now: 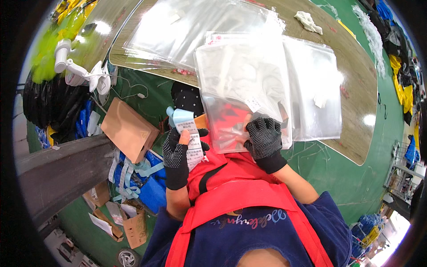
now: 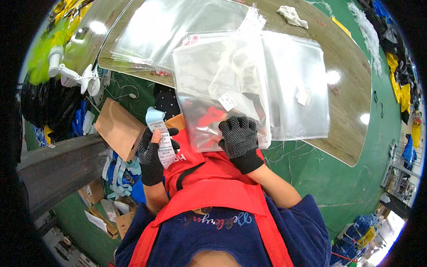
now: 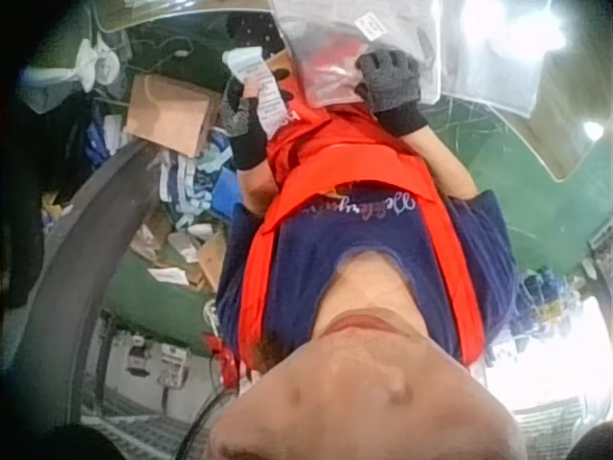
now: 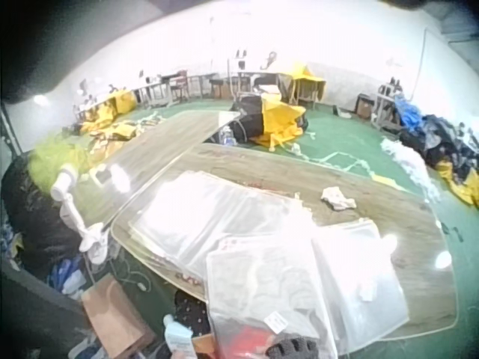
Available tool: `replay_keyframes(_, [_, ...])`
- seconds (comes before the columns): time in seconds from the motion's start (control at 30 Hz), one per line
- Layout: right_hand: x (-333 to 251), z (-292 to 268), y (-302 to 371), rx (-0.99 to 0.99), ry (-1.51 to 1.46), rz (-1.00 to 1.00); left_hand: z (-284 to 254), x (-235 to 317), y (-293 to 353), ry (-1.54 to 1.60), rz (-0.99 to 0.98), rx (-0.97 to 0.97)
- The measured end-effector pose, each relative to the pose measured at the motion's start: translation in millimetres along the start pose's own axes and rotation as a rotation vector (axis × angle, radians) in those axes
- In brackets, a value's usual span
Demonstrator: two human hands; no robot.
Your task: The person places small packaged items into clear plastic bags on a workbench. They handle each item individually, open the bags, insert the items, and set the filled bags aside.
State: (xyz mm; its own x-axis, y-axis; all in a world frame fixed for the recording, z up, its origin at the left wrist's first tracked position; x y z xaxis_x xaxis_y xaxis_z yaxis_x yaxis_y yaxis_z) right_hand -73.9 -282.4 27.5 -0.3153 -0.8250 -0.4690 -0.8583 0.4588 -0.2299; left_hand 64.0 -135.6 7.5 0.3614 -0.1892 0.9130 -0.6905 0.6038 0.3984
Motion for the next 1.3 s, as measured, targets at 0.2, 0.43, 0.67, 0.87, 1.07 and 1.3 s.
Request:
replay_keyframes(0.2, [12, -14, 0, -0.010, -0.274, 0.093, -5, -18, 2, 0.139, -0.059, -0.070])
replay_keyframes(0.43, [38, -5, 15, -0.175, -0.995, 0.589, 45, -5, 0, 0.192, 0.006, -0.201])
replay_keyframes(0.67, [55, 0, 28, -0.013, -1.014, 0.624, 65, 29, 6, 0.272, 0.151, -0.335])
replay_keyframes(0.87, [165, -87, 108, 0.791, -0.813, 0.704, 64, -29, -21, -0.290, 0.110, -0.211])
replay_keyframes(1.07, [56, -158, 87, 0.751, -0.080, 0.218, 71, -23, 1, -0.187, -0.006, -0.262])
replay_keyframes(1.3, [-40, -52, -25, 0.030, -0.710, -0.144, 57, -8, 30, -0.372, 0.052, -0.383])
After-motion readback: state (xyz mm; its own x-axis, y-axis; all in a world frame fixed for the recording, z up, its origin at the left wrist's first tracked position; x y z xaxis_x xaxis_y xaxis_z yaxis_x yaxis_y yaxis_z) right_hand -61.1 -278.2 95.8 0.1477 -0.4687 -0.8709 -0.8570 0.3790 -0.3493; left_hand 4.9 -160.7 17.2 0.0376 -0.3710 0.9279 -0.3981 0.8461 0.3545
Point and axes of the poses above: each hand's wrist, its own y-axis away from the middle knuckle, its own z-axis out of the palm, x = y × z, the point moved 10 cm from there along -y, towards the middle knuckle, and after that the axes turned 10 degrees about -y, right-handed, at the moved point
